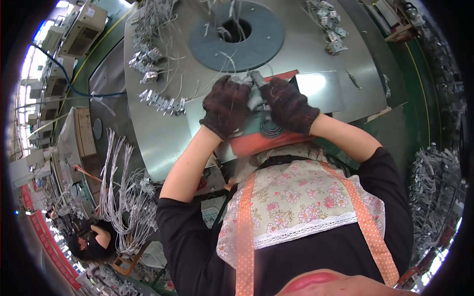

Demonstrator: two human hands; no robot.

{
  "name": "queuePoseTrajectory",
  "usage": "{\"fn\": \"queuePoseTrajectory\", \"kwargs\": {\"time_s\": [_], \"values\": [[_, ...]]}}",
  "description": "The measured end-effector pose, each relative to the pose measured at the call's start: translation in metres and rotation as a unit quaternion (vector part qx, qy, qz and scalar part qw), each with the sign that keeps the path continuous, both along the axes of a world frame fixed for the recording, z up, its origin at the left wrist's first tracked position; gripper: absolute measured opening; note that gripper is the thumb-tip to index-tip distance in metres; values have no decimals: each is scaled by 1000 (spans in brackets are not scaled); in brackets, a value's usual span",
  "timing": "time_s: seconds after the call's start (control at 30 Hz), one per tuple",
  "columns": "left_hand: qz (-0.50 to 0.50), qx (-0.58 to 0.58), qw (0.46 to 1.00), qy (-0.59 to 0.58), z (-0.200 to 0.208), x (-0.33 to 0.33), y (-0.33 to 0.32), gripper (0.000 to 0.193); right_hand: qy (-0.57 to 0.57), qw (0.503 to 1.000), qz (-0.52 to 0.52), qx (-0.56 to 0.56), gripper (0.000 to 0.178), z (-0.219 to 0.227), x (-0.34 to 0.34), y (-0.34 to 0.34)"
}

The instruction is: Assembling electronic components by attaching wires and using an assembly machine on a production line.

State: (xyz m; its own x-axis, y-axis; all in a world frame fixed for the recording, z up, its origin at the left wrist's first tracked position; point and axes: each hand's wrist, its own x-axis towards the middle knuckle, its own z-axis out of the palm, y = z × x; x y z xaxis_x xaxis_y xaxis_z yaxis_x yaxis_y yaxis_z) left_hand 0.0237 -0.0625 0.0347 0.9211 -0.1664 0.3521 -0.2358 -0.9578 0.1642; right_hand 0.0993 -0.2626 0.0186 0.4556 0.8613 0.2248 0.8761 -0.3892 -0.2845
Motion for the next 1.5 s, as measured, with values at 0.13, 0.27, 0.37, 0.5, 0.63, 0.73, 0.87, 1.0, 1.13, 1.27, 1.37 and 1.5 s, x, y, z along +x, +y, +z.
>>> {"fn": "queuePoseTrajectory", "kwargs": {"time_s": [0.13,0.27,0.37,0.5,0.63,0.73,0.87,1.0,1.13,1.27,1.37,1.5], "values": [[-84,45,980,174,2,9,-27,32,139,990,7,20,56,23,-4,-2],[-45,77,977,194,12,8,-49,35,157,985,58,46,61,24,13,-13],[-40,18,990,132,16,3,-53,39,302,940,148,58,63,31,45,-20],[49,42,993,103,-4,-5,-54,35,185,954,47,230,43,32,99,-39],[27,23,993,113,-2,0,-59,36,-186,953,-237,33,40,-44,198,-115],[26,12,995,96,-9,-7,-55,39,-53,931,-360,-33,43,-55,207,-129],[42,7,993,113,-16,-6,-53,47,-40,952,-302,2,54,-40,163,-145],[41,6,990,137,-15,-6,-53,55,64,947,-259,177,66,4,136,-158],[26,29,995,94,-16,3,-50,53,428,688,-295,507,74,11,159,-175],[13,18,995,102,0,8,-55,58,104,812,-407,405,68,-35,215,-193],[85,-1,989,120,-49,-15,-45,64,-114,937,-271,191,59,-67,191,-163],[118,68,986,98,-48,-8,-67,43,172,979,-55,99,41,-76,156,-165]]}}
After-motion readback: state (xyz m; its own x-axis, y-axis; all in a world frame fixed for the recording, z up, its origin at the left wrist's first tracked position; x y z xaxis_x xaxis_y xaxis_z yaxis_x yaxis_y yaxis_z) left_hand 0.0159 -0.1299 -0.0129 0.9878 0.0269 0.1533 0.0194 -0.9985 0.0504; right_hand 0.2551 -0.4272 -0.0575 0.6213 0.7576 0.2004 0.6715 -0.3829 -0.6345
